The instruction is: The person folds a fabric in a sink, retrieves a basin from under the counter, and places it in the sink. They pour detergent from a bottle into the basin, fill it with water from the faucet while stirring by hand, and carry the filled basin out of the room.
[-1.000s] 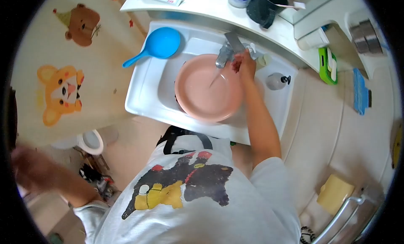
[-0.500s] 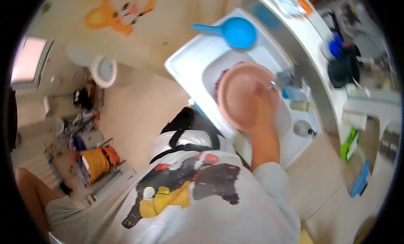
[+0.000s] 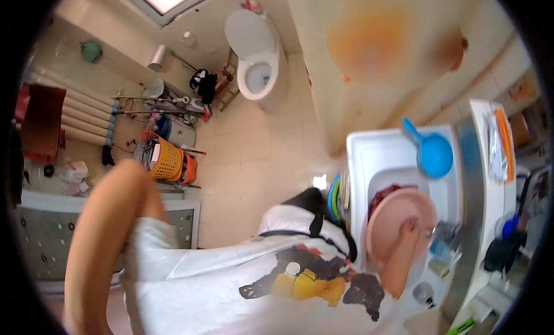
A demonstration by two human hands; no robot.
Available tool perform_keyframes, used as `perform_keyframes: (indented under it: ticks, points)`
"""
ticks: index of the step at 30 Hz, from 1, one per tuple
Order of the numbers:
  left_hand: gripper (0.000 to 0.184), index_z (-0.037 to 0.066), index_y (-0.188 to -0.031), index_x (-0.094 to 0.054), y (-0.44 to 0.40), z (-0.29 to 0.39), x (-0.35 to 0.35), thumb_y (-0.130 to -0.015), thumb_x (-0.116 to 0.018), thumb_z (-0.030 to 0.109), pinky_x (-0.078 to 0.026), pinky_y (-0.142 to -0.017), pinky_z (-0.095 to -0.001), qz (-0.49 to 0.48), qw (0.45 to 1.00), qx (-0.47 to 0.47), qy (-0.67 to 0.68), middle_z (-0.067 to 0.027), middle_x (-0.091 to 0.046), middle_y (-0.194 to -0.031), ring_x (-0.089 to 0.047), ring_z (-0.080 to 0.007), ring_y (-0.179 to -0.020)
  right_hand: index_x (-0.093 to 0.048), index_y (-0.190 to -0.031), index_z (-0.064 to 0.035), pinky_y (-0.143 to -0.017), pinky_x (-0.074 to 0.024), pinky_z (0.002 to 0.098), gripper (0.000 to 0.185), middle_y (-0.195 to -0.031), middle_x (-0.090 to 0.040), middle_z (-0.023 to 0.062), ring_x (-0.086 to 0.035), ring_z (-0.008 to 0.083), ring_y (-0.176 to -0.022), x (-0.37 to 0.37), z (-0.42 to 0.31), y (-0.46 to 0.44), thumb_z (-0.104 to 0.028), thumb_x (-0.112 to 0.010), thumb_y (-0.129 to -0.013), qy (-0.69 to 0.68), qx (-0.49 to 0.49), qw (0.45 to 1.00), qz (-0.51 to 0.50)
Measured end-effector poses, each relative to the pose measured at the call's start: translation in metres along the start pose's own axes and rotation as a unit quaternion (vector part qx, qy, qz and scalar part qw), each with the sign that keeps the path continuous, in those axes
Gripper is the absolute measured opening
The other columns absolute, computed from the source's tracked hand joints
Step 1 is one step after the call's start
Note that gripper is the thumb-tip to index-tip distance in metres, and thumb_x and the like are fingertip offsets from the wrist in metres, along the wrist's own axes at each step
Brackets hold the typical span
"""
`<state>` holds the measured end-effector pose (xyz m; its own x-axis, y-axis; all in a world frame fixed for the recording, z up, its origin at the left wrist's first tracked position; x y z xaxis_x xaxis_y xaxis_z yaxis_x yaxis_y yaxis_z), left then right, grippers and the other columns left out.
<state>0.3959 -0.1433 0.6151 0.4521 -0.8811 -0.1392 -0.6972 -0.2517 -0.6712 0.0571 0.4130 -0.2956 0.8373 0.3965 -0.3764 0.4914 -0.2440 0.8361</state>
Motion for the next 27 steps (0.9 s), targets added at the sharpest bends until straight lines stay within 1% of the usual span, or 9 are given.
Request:
perform_keyframes:
  ticks: [2, 3, 5, 6, 8, 9, 13, 19, 27]
  points:
    - [0.032, 0.004, -0.082, -0.062, 0.054, -0.001, 0.059, -0.096, -0.050, 0.030, -0.053, -0.082, -0.0329, 0.198, 0.975, 0.072, 0.067, -0.0061, -0.067, -0.083, -0.065, -0.0192, -0.078, -0.056, -0.077, -0.0197, -0.054, -0.0416, 0.0332, 0.024, -0.069, -0.052, -0.0017, -0.048, 0.0142, -0.062, -0.018, -0.008, 0.036, -0.028, -0.049, -0.098, 0.016, -0.001, 0.997, -0.077]
    - [0.032, 0.003, -0.078, -0.061, 0.116, -0.026, 0.073, -0.096, -0.051, 0.027, -0.053, -0.077, -0.0297, 0.257, 0.940, 0.203, 0.094, -0.0039, -0.065, -0.075, -0.063, -0.0199, -0.068, -0.056, -0.079, -0.0194, -0.056, -0.0412, 0.0332, 0.023, -0.071, -0.051, -0.0014, -0.048, 0.0144, -0.064, -0.023, -0.007, 0.045, -0.029, -0.048, -0.098, 0.033, 0.006, 0.997, -0.069]
    - [0.029, 0.004, -0.083, -0.058, 0.310, -0.060, 0.045, -0.099, -0.047, 0.026, -0.049, -0.073, -0.0282, 0.345, 0.782, 0.516, -0.060, -0.0056, -0.062, -0.079, -0.060, -0.0170, -0.074, -0.055, -0.083, -0.0188, -0.059, -0.0406, 0.0332, 0.021, -0.076, -0.051, -0.0009, -0.047, 0.0147, -0.068, -0.026, -0.009, 0.060, -0.030, -0.048, -0.098, 0.064, 0.014, 0.996, -0.063]
    - [0.027, 0.005, -0.084, -0.056, 0.401, -0.049, 0.009, -0.099, -0.046, 0.025, -0.047, -0.071, -0.0293, 0.284, 0.654, 0.684, -0.157, -0.0048, -0.060, -0.079, -0.057, -0.0163, -0.073, -0.055, -0.085, -0.0185, -0.061, -0.0402, 0.0331, 0.020, -0.078, -0.051, -0.0006, -0.047, 0.0148, -0.070, -0.029, -0.007, 0.076, -0.031, -0.048, -0.098, 0.075, 0.018, 0.995, -0.059]
    - [0.022, 0.008, -0.086, -0.054, 0.541, 0.032, -0.090, -0.100, -0.043, 0.022, -0.044, -0.067, -0.0314, 0.164, 0.397, 0.887, -0.166, -0.0032, -0.056, -0.080, -0.051, -0.0149, -0.072, -0.055, -0.088, -0.0179, -0.064, -0.0396, 0.0331, 0.019, -0.082, -0.051, -0.0001, -0.047, 0.0152, -0.074, -0.031, -0.010, 0.091, -0.032, -0.047, -0.098, 0.103, 0.024, 0.993, -0.057]
    - [0.034, 0.008, -0.078, -0.051, 0.608, 0.095, -0.143, -0.103, -0.041, 0.029, -0.041, -0.059, -0.0386, 0.110, 0.351, 0.927, -0.072, -0.0082, -0.052, -0.067, -0.050, -0.0207, -0.061, -0.054, -0.090, -0.0175, -0.066, -0.0392, 0.0331, 0.019, -0.084, -0.051, 0.0002, -0.047, 0.0153, -0.076, -0.030, -0.009, 0.096, -0.033, -0.047, -0.098, 0.120, 0.024, 0.991, -0.055]
    - [0.033, 0.006, -0.082, -0.053, 0.672, 0.319, -0.338, -0.102, -0.041, 0.029, -0.043, -0.063, -0.0392, -0.150, 0.145, 0.952, 0.222, -0.0109, -0.055, -0.075, -0.052, -0.0244, -0.065, -0.053, -0.098, -0.0163, -0.072, -0.0379, 0.0330, 0.020, -0.093, -0.050, 0.0013, -0.046, 0.0160, -0.085, -0.042, -0.008, 0.109, -0.035, -0.046, -0.099, 0.178, 0.031, 0.981, -0.064]
    - [0.029, 0.005, -0.090, -0.053, 0.635, 0.452, -0.435, -0.101, -0.041, 0.028, -0.044, -0.067, -0.0403, -0.336, 0.114, 0.861, 0.365, -0.0126, -0.057, -0.082, -0.054, -0.0262, -0.072, -0.051, -0.110, -0.0144, -0.082, -0.0359, 0.0329, 0.028, -0.106, -0.049, 0.0029, -0.045, 0.0169, -0.097, -0.044, 0.003, 0.136, -0.039, -0.045, -0.099, 0.231, 0.023, 0.971, -0.063]
    - [0.027, 0.003, -0.102, -0.053, 0.606, 0.513, -0.467, -0.100, -0.041, 0.027, -0.046, -0.073, -0.0417, -0.470, 0.221, 0.768, 0.375, -0.0148, -0.059, -0.092, -0.056, -0.0287, -0.082, -0.049, -0.125, -0.0119, -0.096, -0.0333, 0.0328, 0.042, -0.124, -0.049, 0.0051, -0.044, 0.0182, -0.113, -0.054, -0.002, 0.177, -0.045, -0.043, -0.100, 0.253, 0.037, 0.964, -0.078]
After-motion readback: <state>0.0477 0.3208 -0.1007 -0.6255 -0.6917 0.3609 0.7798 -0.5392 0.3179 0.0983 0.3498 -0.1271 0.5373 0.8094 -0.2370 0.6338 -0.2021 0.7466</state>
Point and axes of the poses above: each hand's wrist, its own y-axis away from the middle knuckle, its own x-axis out of the back of the hand, z = x × y, the point moved 9 cm from there along -y, towards the middle knuckle
